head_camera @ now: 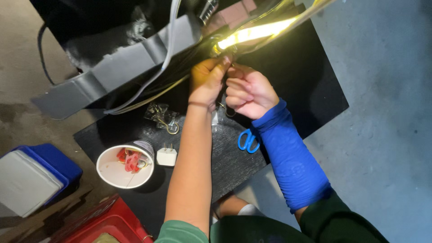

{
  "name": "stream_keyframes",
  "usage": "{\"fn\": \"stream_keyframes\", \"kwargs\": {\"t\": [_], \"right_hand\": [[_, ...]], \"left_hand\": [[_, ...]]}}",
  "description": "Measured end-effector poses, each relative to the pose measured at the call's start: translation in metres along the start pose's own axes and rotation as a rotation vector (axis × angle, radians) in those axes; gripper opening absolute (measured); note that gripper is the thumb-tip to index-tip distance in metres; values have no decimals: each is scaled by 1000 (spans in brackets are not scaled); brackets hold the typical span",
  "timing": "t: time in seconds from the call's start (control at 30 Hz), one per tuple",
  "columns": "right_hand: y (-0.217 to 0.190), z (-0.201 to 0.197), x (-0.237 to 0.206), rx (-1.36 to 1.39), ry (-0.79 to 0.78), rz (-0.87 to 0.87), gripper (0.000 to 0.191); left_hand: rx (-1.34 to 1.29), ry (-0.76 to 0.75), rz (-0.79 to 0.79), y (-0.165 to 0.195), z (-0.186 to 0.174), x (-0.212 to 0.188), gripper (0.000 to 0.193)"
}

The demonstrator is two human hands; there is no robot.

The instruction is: The person attaches small metal hooks to a flexible LED light strip mounted on a black surface. They repeatedly pick up hooks from a paper cup and fasten them along the strip's edge.

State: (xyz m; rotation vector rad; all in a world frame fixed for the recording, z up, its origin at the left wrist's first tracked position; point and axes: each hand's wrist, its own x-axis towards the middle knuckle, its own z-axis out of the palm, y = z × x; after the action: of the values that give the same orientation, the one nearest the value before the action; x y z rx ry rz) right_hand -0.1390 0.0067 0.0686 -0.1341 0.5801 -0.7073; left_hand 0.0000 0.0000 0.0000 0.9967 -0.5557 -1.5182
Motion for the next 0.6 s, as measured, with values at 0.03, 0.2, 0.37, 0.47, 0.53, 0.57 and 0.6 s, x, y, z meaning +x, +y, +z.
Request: {"fn": "stream_keyframes", "kwargs": {"t": [0.03, 0.2, 0.37, 0.47, 0.53, 0.57, 0.6], "right_hand": [[0, -3, 0, -31, -5, -7, 39], [13, -3, -11, -1642, 479, -855, 35], [18, -5, -1, -1748, 575, -993, 35], [12, -9, 7, -1076, 460, -646, 35], [4, -12, 0, -571, 241, -389, 34], [-1, -14, -6, -377, 156, -265, 34], [-5, -15, -8, -331, 127, -237, 34]], "left_hand": [[-30, 0, -22, -3, 1, 2, 20], [0, 7, -67, -4, 11, 1, 22], [-19, -60, -75, -2, 7, 3, 26], [-10, -60, -94, -3, 9, 6, 26], [-68, -83, -125, -2, 8, 6, 25], [-98, -96, -141, -2, 9, 6, 24], [-100, -90, -149, -2, 9, 6, 24]]}}
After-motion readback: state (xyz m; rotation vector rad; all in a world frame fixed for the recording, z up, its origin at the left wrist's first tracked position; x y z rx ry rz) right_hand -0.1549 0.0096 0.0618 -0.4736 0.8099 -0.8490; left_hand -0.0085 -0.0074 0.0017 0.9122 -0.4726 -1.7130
